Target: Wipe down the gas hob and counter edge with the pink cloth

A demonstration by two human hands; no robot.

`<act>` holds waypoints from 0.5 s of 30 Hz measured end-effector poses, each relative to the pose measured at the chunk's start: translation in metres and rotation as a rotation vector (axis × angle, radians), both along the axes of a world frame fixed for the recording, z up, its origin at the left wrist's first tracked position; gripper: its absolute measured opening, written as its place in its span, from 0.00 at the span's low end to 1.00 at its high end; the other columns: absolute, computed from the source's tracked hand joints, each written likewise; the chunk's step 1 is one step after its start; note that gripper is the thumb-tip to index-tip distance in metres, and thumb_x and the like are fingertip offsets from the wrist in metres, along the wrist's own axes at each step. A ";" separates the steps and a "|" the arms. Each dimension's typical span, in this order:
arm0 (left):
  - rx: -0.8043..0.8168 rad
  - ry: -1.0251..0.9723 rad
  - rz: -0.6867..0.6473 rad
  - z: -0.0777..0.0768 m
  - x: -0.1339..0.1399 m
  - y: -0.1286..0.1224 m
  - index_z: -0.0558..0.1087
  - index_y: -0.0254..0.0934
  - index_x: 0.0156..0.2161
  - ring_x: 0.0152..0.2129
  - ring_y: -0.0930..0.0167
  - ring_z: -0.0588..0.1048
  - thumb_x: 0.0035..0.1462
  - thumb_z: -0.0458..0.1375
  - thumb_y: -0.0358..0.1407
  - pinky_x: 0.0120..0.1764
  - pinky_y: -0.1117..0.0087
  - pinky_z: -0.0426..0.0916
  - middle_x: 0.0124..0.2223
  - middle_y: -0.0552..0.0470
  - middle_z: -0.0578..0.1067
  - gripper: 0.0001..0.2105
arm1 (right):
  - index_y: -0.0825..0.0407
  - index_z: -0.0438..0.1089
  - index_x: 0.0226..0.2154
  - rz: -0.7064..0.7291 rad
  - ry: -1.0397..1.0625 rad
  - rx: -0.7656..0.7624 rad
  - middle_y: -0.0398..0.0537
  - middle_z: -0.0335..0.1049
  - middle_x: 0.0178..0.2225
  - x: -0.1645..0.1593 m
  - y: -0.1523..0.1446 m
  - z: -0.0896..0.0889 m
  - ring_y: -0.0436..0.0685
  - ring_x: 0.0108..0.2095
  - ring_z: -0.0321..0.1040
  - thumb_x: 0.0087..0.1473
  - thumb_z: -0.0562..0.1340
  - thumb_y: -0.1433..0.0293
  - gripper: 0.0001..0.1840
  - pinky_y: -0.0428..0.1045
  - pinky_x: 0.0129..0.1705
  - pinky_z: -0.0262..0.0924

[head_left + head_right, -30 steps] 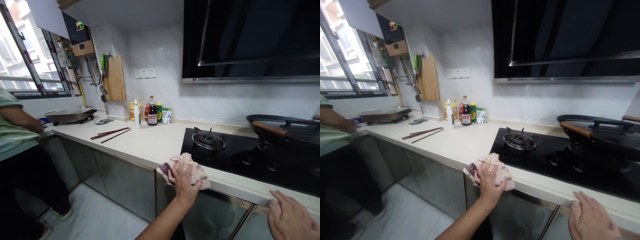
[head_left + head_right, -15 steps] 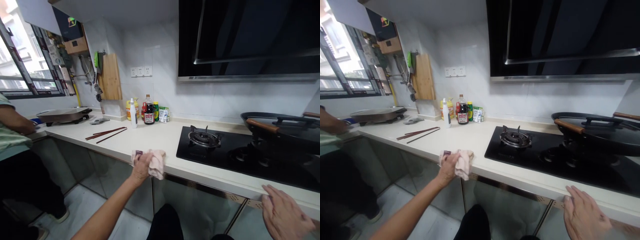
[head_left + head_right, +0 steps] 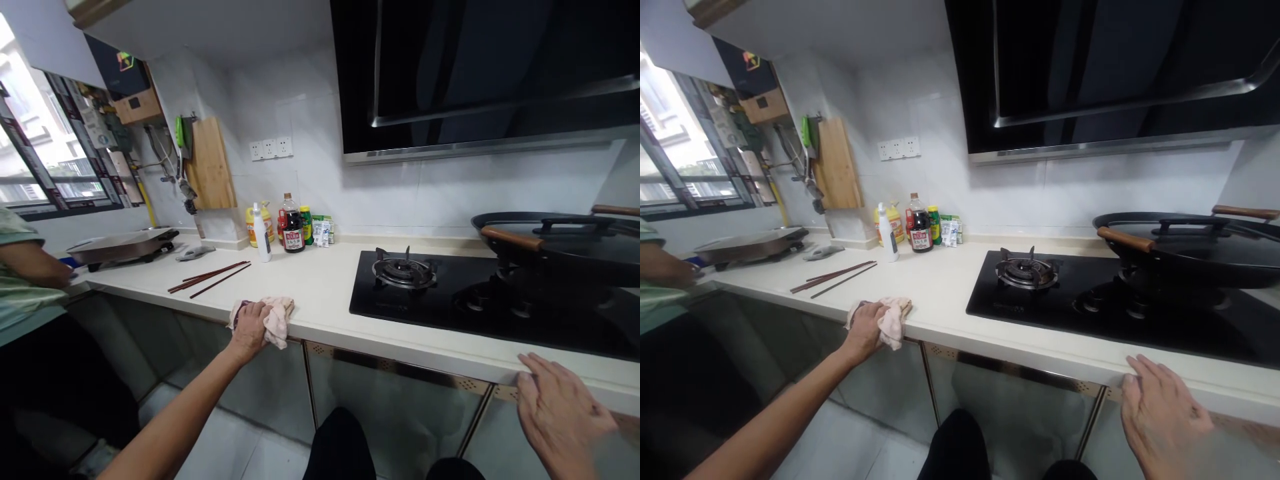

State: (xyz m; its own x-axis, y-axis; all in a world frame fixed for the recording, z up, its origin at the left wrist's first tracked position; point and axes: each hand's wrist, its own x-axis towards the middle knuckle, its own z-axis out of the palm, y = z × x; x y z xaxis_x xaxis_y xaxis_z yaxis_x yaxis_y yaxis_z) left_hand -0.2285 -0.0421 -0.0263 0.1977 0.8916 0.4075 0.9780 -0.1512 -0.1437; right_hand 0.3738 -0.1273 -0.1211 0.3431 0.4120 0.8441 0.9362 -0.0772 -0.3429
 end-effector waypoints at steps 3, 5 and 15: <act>-0.021 0.031 -0.047 0.005 0.025 -0.003 0.69 0.35 0.59 0.54 0.51 0.65 0.55 0.60 0.43 0.60 0.53 0.55 0.58 0.35 0.71 0.28 | 0.51 0.73 0.52 0.003 -0.012 0.047 0.57 0.74 0.54 -0.005 0.003 -0.001 0.69 0.60 0.65 0.66 0.45 0.57 0.27 0.64 0.55 0.54; -0.038 0.050 -0.105 0.005 0.055 -0.006 0.70 0.37 0.59 0.54 0.52 0.66 0.55 0.60 0.43 0.59 0.53 0.56 0.57 0.37 0.71 0.27 | 0.52 0.73 0.50 -0.004 -0.008 0.058 0.58 0.74 0.52 -0.008 0.004 -0.001 0.69 0.59 0.65 0.66 0.45 0.57 0.27 0.65 0.57 0.51; 0.182 0.033 -0.416 -0.024 0.261 -0.022 0.72 0.41 0.56 0.49 0.55 0.69 0.65 0.54 0.34 0.51 0.50 0.62 0.52 0.39 0.75 0.16 | 0.51 0.72 0.49 -0.017 0.043 0.037 0.56 0.73 0.53 -0.017 0.003 0.008 0.68 0.60 0.62 0.67 0.45 0.59 0.25 0.64 0.58 0.43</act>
State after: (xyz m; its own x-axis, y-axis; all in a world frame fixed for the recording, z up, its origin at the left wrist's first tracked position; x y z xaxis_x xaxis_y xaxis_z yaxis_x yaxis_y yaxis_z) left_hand 0.0323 -0.0639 -0.0501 0.5395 0.6478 0.5378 0.8338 -0.5000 -0.2342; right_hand 0.3564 -0.1241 -0.1128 0.3863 0.3744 0.8430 0.9191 -0.0794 -0.3859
